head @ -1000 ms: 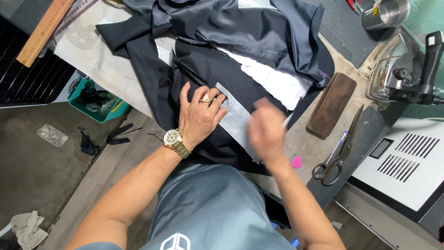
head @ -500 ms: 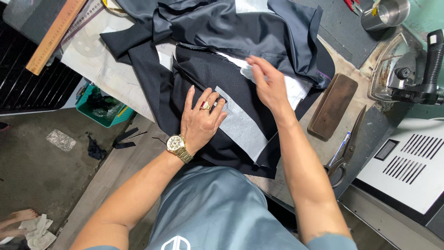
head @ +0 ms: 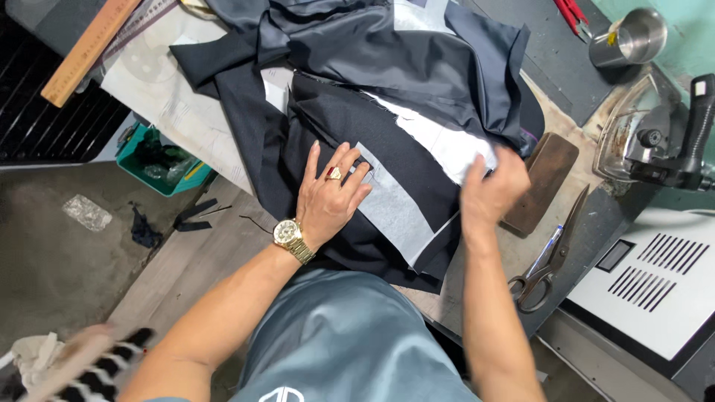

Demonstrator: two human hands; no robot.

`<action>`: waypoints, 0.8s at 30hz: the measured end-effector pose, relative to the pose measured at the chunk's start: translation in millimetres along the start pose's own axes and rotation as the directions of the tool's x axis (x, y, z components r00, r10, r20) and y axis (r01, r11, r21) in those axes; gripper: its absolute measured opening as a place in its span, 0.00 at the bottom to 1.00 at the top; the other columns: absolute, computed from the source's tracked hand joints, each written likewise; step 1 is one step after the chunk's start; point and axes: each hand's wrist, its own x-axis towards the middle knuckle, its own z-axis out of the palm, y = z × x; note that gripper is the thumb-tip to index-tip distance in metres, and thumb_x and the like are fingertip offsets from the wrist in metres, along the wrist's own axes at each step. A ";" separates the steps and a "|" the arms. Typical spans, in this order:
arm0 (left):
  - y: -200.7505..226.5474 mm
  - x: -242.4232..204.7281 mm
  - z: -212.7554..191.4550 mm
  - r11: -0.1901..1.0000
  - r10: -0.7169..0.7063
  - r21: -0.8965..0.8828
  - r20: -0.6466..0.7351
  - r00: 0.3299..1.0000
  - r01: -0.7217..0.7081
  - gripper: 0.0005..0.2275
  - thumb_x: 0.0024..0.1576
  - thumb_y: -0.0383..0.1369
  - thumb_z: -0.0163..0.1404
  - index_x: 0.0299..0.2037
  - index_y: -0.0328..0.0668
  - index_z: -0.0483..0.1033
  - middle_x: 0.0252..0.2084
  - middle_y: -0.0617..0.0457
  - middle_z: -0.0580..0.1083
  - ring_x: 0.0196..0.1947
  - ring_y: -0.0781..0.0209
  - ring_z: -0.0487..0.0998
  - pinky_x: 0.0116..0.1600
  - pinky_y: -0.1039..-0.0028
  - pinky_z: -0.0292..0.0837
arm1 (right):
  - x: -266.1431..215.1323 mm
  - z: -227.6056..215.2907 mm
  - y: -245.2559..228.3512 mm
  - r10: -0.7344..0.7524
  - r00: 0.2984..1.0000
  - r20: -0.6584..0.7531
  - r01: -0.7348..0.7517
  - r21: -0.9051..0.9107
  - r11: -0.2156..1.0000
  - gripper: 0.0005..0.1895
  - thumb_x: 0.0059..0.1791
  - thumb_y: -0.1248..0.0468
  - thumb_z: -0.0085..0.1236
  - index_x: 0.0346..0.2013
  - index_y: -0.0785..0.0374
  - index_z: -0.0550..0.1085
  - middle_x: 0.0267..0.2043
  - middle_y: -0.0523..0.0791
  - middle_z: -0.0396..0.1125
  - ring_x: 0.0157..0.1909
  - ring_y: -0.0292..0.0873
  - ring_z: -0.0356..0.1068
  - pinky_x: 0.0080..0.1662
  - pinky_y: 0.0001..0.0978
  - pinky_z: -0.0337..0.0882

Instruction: The person prepares and irons a dark fabric garment, first manually aligning pieces and then using an iron and a pressing block on the seams.

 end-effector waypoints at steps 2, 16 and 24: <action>0.5 -1.6 0.7 1.000 0.002 -0.001 -0.003 1.000 -0.002 0.14 0.66 0.41 0.50 0.52 0.42 0.79 0.57 0.44 0.76 0.64 0.48 0.73 0.72 0.42 0.51 | -30.1 -10.8 21.5 0.549 0.834 0.053 -0.517 -0.271 0.812 0.36 0.47 0.50 0.73 0.64 0.59 0.67 0.56 0.56 0.64 0.59 0.62 0.63 0.61 0.54 0.65; 0.0 -2.1 0.3 1.000 0.007 0.006 0.030 1.000 -0.008 0.14 0.66 0.43 0.49 0.54 0.43 0.77 0.58 0.44 0.75 0.66 0.48 0.72 0.72 0.40 0.48 | -32.0 -31.9 -14.5 0.458 0.888 0.044 -0.446 -0.166 0.880 0.24 0.51 0.64 0.67 0.59 0.66 0.69 0.51 0.60 0.68 0.55 0.66 0.68 0.55 0.55 0.67; 3.0 -1.7 -1.9 1.000 0.006 0.007 0.044 0.999 -0.006 0.14 0.66 0.41 0.49 0.54 0.42 0.77 0.59 0.44 0.75 0.66 0.48 0.71 0.73 0.40 0.46 | -11.1 -22.5 -163.7 -0.215 0.976 0.018 0.184 0.456 0.871 0.09 0.51 0.76 0.54 0.46 0.73 0.75 0.57 0.59 0.70 0.61 0.64 0.69 0.64 0.55 0.66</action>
